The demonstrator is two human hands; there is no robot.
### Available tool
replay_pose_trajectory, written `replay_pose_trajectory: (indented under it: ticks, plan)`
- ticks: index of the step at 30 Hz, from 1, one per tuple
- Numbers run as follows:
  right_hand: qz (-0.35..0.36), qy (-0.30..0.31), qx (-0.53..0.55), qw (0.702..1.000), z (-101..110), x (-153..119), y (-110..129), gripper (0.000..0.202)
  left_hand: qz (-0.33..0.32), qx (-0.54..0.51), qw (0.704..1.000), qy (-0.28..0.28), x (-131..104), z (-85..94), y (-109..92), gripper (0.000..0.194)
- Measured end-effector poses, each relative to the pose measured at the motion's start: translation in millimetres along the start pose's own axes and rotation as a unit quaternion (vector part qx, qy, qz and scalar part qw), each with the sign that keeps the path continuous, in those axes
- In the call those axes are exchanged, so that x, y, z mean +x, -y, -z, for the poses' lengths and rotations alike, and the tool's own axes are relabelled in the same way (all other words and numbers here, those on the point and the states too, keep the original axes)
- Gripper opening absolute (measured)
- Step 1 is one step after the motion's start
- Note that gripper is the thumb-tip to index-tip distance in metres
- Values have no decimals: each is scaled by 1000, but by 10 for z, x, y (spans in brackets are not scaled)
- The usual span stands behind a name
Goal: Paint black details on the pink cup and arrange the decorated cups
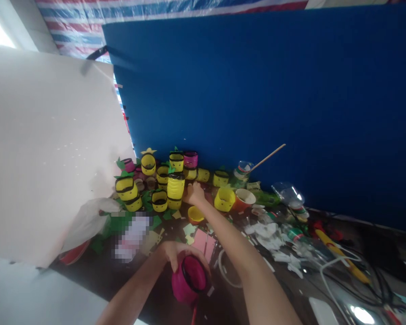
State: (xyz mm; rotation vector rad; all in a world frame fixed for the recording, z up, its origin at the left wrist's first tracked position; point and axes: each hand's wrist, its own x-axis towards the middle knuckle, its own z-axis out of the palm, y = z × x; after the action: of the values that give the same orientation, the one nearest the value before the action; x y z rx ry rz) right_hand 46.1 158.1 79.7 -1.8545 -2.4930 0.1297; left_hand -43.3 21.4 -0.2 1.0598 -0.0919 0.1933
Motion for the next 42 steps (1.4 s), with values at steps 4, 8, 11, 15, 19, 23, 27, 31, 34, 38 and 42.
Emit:
replay_pose_trajectory:
  ticks: [4,8,11,15,19,23,27,31,34,38,42]
  plan:
    - [4,-32,5,999,152,-215,0,43,1,0,1000,-8,29,-21,-4,103]
    - [-5,-64,9,998,370,-504,-108,44,0,3,1000,0,54,-31,10,103]
    - [-48,-87,28,995,522,-742,-274,53,1,-2,1000,11,51,-35,29,101]
    - [-80,-28,12,996,607,-1039,-515,48,15,8,1000,24,44,-39,61,97]
    - [-64,63,19,996,530,-1222,-637,28,50,23,998,39,65,-53,66,94]
    - [-54,86,34,994,325,-1251,-575,28,66,30,995,71,83,-39,74,92]
    - [-48,72,52,995,133,-1179,-454,36,58,33,995,78,69,2,92,93]
    - [-46,51,79,994,26,-1060,-350,40,53,44,995,67,40,14,63,94]
    - [-38,33,100,994,-28,-981,-302,43,57,46,996,48,16,-4,10,99]
    - [-24,-11,149,988,-17,-957,-416,44,50,59,996,38,-15,-34,-69,104]
    - [-42,-80,196,976,143,-1148,-719,31,40,62,997,23,-15,-61,-122,109]
